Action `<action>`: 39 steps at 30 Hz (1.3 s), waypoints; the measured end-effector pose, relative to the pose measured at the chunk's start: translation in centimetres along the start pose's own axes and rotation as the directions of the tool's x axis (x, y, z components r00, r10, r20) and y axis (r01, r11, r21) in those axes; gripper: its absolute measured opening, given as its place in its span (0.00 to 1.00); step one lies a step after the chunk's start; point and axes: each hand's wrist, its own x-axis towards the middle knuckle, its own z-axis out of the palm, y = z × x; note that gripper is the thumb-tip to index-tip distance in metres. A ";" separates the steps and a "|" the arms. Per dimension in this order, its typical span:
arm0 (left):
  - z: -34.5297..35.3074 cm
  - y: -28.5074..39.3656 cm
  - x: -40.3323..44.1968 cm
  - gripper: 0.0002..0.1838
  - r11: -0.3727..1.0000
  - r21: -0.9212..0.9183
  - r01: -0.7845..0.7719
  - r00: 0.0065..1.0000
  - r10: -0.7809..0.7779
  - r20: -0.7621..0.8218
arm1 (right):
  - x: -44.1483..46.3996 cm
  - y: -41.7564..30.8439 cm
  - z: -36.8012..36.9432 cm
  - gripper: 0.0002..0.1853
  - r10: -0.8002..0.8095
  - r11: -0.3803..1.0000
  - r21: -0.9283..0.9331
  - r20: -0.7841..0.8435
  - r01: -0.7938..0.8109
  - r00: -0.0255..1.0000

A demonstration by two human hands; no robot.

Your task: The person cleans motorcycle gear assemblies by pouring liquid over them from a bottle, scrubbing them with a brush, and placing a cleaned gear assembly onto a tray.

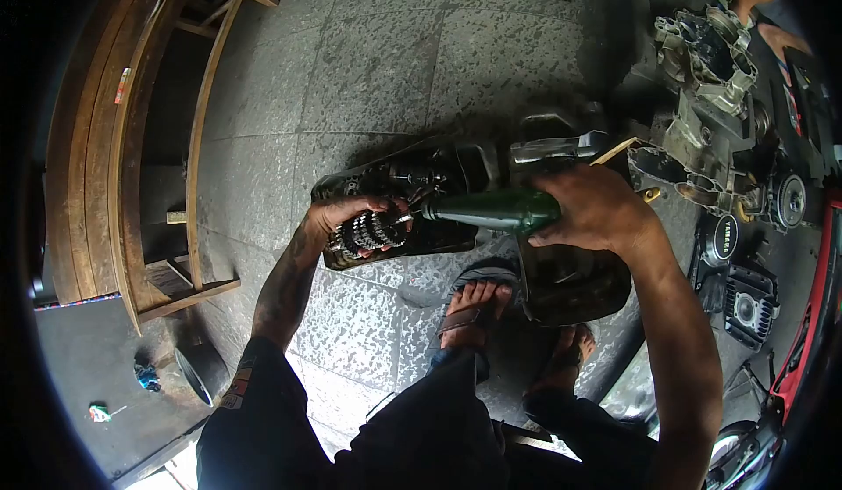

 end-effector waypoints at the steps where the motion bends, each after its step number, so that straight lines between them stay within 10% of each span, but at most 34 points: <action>1: 0.2 0.1 -0.1 0.25 1.000 0.016 -0.019 1.000 0.019 -0.006 | 0.1 -0.2 -0.2 0.33 0.017 1.000 -0.004 0.032 -0.017 0.999; 29: 2.6 -3.6 -0.1 0.32 0.752 -0.432 -0.498 0.849 0.320 -0.421 | 0.0 -6.0 0.4 0.31 0.016 0.983 -0.178 -0.195 -0.051 0.981; 39: 4.7 -4.1 2.2 0.30 0.119 -0.308 -0.944 0.329 0.404 -0.853 | -0.6 -6.8 -0.9 0.32 0.021 0.990 -0.133 -0.119 -0.037 0.993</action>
